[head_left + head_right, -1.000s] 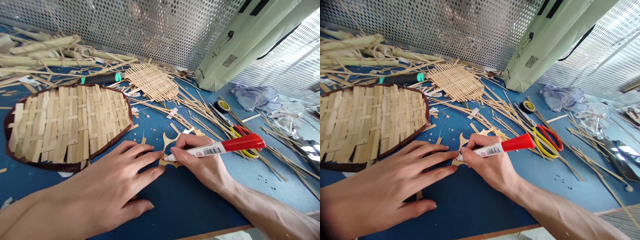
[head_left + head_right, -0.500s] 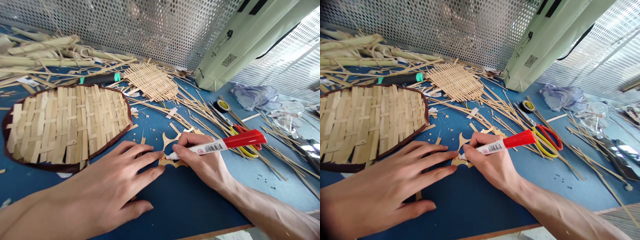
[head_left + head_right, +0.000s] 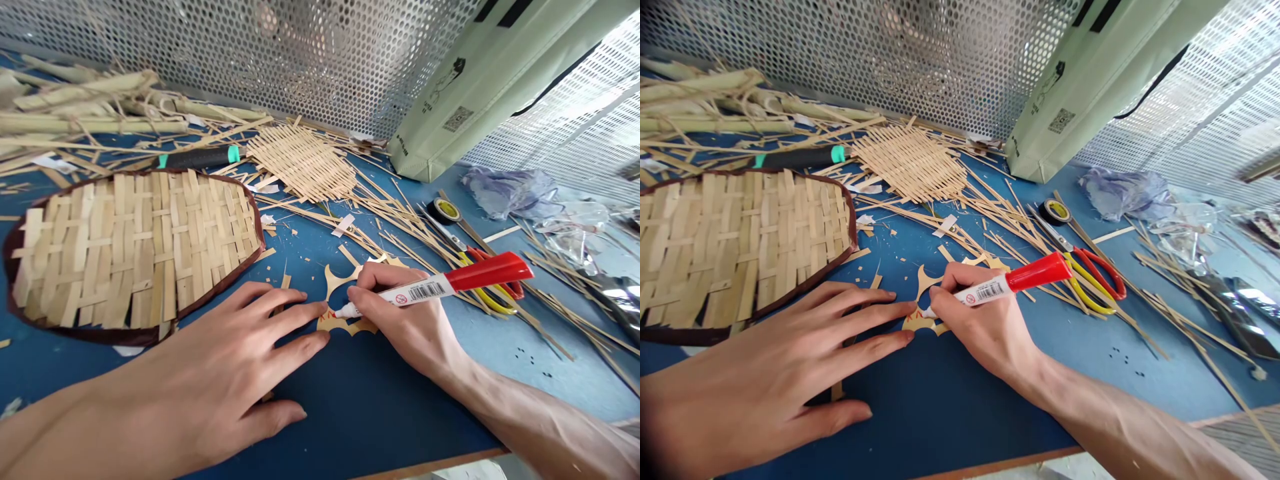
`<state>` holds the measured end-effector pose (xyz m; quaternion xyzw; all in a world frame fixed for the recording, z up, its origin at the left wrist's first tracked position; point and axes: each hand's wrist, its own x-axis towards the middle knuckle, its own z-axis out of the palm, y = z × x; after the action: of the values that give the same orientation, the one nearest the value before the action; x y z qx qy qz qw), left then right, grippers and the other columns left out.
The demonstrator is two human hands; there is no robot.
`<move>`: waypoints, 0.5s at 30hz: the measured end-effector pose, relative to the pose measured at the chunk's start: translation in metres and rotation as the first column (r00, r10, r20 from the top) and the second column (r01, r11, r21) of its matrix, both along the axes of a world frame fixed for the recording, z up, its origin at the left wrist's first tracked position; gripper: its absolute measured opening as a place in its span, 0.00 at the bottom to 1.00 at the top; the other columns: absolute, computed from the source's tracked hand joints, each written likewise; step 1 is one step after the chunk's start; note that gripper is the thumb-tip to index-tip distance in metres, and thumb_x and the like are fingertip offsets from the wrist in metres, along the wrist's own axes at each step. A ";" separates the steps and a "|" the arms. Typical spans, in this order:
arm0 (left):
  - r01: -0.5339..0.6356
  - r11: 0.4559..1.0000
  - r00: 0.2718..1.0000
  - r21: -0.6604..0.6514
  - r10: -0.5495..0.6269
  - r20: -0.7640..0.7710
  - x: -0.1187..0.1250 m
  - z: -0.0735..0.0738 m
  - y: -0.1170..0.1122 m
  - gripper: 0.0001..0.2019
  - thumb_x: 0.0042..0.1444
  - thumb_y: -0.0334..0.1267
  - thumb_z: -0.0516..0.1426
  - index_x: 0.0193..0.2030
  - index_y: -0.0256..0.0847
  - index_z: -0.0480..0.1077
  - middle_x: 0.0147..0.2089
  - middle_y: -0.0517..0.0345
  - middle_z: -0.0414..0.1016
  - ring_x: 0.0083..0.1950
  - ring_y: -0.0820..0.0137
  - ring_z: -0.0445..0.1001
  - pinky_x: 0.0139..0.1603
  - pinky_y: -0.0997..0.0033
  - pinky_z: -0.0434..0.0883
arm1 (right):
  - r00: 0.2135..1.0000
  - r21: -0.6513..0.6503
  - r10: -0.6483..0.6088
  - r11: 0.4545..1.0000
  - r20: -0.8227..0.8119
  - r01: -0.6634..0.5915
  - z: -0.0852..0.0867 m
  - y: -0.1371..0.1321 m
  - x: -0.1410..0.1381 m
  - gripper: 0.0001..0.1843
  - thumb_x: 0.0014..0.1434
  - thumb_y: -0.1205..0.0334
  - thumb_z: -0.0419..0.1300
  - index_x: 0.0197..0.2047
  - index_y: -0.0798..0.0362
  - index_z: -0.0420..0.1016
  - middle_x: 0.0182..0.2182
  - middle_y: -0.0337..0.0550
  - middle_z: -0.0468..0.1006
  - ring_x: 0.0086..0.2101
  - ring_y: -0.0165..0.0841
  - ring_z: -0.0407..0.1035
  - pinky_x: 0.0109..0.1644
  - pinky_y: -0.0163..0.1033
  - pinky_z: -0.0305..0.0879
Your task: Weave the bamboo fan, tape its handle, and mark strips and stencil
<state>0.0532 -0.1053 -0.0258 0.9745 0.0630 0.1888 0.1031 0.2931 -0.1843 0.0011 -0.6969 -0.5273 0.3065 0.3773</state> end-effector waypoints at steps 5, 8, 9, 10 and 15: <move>0.024 0.999 0.998 -0.029 -0.025 -0.053 -0.001 0.004 0.001 0.23 0.74 0.57 0.55 0.66 0.50 0.75 0.72 0.62 0.78 0.68 0.57 0.74 0.64 0.51 0.68 | 0.999 0.040 -0.035 0.999 -0.039 0.036 0.001 -0.005 0.002 0.18 0.59 0.60 0.65 0.21 0.50 0.67 0.18 0.34 0.67 0.21 0.29 0.57 0.26 0.39 0.52; 0.027 0.998 0.998 -0.048 -0.030 -0.055 -0.001 0.004 0.001 0.22 0.73 0.56 0.56 0.67 0.51 0.75 0.72 0.62 0.77 0.69 0.56 0.74 0.63 0.50 0.70 | 0.999 0.115 -0.041 0.992 -0.029 0.044 0.002 -0.007 0.003 0.18 0.61 0.58 0.65 0.21 0.50 0.68 0.18 0.35 0.69 0.22 0.30 0.59 0.28 0.40 0.56; 0.021 0.998 0.998 -0.058 -0.024 -0.050 0.000 0.004 0.001 0.22 0.73 0.56 0.56 0.67 0.52 0.75 0.73 0.63 0.77 0.69 0.57 0.74 0.63 0.50 0.70 | 0.999 0.116 -0.026 0.993 -0.024 0.028 0.002 -0.008 0.003 0.18 0.61 0.58 0.65 0.21 0.50 0.69 0.19 0.35 0.70 0.22 0.30 0.60 0.28 0.40 0.56; 0.015 0.997 0.999 -0.071 -0.018 -0.048 0.000 0.003 0.001 0.22 0.73 0.56 0.57 0.67 0.53 0.74 0.73 0.64 0.76 0.70 0.58 0.73 0.64 0.51 0.70 | 1.000 0.108 -0.004 0.994 -0.020 0.006 0.002 -0.007 0.003 0.18 0.60 0.58 0.65 0.21 0.50 0.69 0.18 0.35 0.70 0.22 0.30 0.60 0.27 0.40 0.55; 0.017 0.995 0.999 -0.098 -0.021 -0.048 -0.001 0.004 0.001 0.20 0.74 0.55 0.55 0.65 0.52 0.75 0.72 0.64 0.77 0.69 0.59 0.73 0.64 0.51 0.70 | 0.996 0.028 0.083 0.996 -0.013 -0.082 0.004 -0.007 0.001 0.17 0.59 0.59 0.66 0.21 0.50 0.68 0.18 0.36 0.70 0.21 0.30 0.60 0.26 0.39 0.54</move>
<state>0.0527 -0.1046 -0.0217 0.9732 0.0653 0.1608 0.1506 0.2942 -0.1910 0.0052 -0.6672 -0.5570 0.3195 0.3774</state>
